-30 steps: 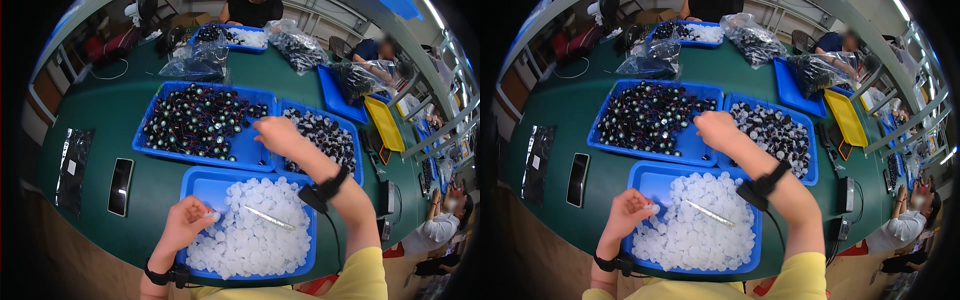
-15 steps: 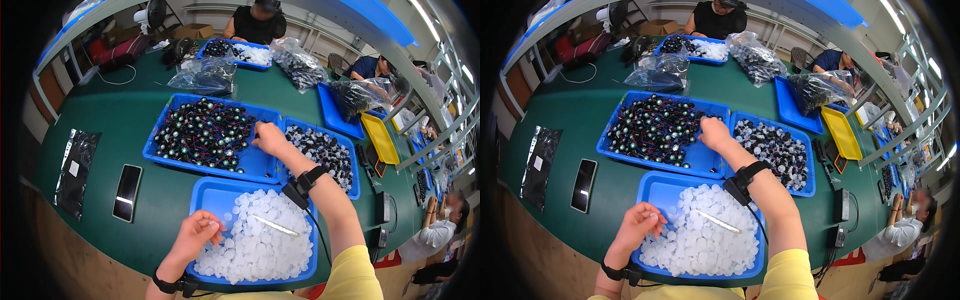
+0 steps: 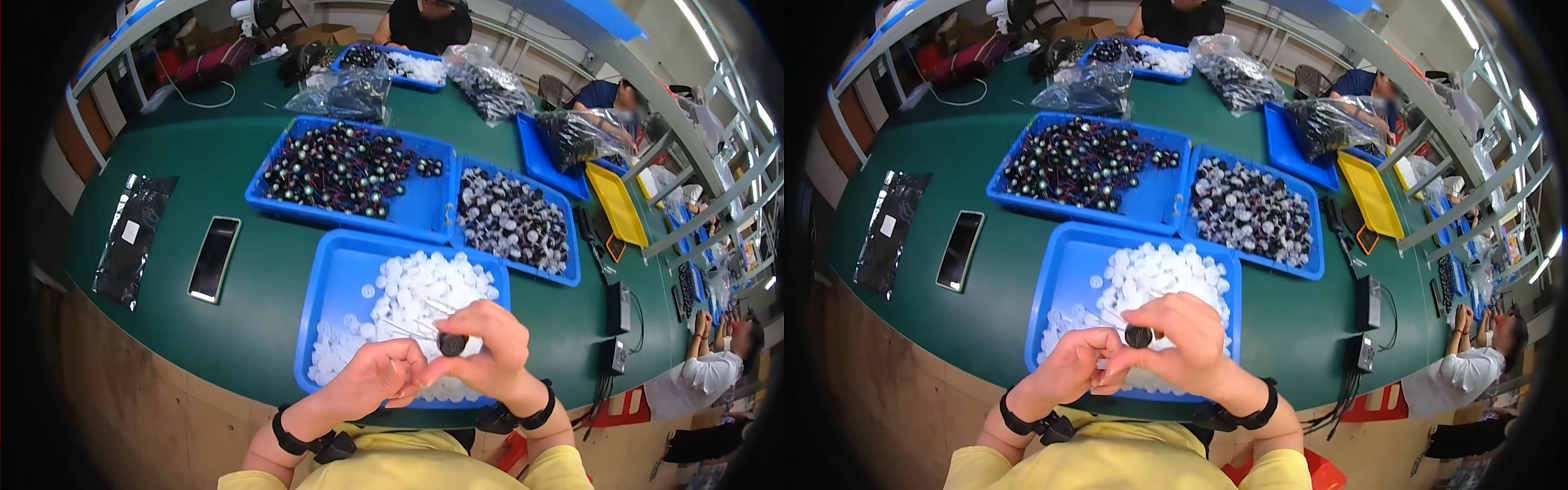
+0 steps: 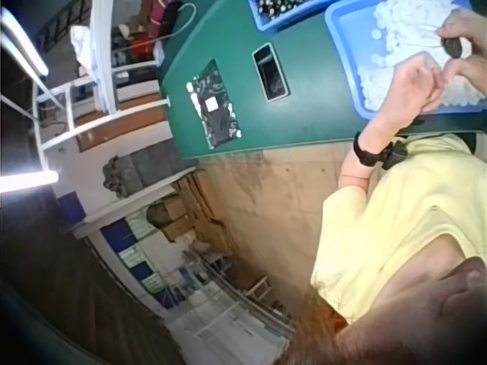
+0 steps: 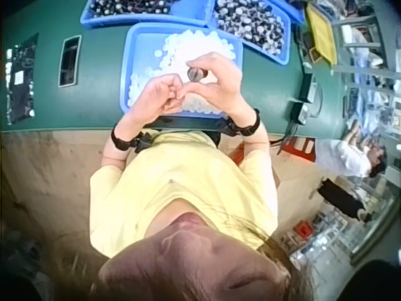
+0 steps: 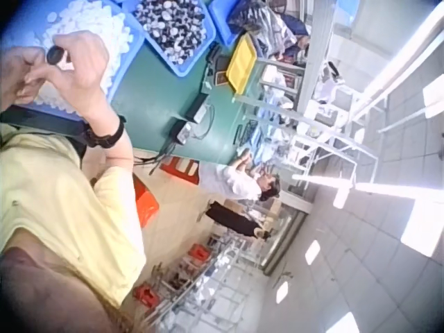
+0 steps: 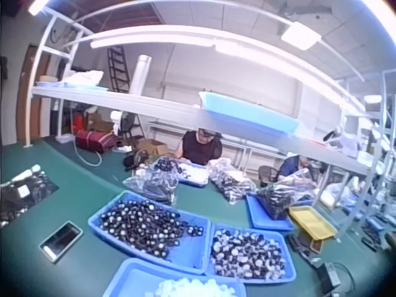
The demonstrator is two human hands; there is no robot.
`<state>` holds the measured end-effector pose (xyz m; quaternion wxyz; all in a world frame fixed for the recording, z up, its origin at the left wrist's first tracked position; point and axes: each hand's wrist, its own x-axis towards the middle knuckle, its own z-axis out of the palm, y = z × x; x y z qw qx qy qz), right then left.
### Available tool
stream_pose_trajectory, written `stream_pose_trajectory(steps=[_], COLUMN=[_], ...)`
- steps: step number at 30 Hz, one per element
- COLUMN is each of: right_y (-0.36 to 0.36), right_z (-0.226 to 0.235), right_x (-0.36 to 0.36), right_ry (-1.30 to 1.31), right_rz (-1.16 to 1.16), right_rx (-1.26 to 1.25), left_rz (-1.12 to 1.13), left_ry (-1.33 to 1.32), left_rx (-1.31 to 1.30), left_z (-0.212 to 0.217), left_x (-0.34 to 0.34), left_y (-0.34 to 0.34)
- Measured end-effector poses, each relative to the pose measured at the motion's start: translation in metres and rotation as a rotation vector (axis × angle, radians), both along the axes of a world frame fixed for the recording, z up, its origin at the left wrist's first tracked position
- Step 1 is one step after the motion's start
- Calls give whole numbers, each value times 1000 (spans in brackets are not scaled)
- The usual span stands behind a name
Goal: Assembling plastic caps onto LED indicators or similar electronic components at a manufacturing workbench.
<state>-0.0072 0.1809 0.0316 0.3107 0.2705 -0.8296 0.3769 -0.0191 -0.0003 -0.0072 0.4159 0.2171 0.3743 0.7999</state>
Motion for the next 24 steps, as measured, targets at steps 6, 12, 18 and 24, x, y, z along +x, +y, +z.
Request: stream_pose_trajectory(steps=[6,12,18,24], right_y=[-11,-14,-12,-8], right_z=[-15,-24,-21,-13], right_x=[46,57,66,72], right_ry=[46,2,-153,-253], right_rz=[-22,-35,-12,-40], right_rx=[-167,-78,-22,132], left_rz=[-50,-4,182,372], left_ry=[-106,-121,131,462], left_rx=[-42,-75,-275,-429], left_z=[7,10,12,7], left_x=[21,25,33,37], left_y=[7,3,0,1])
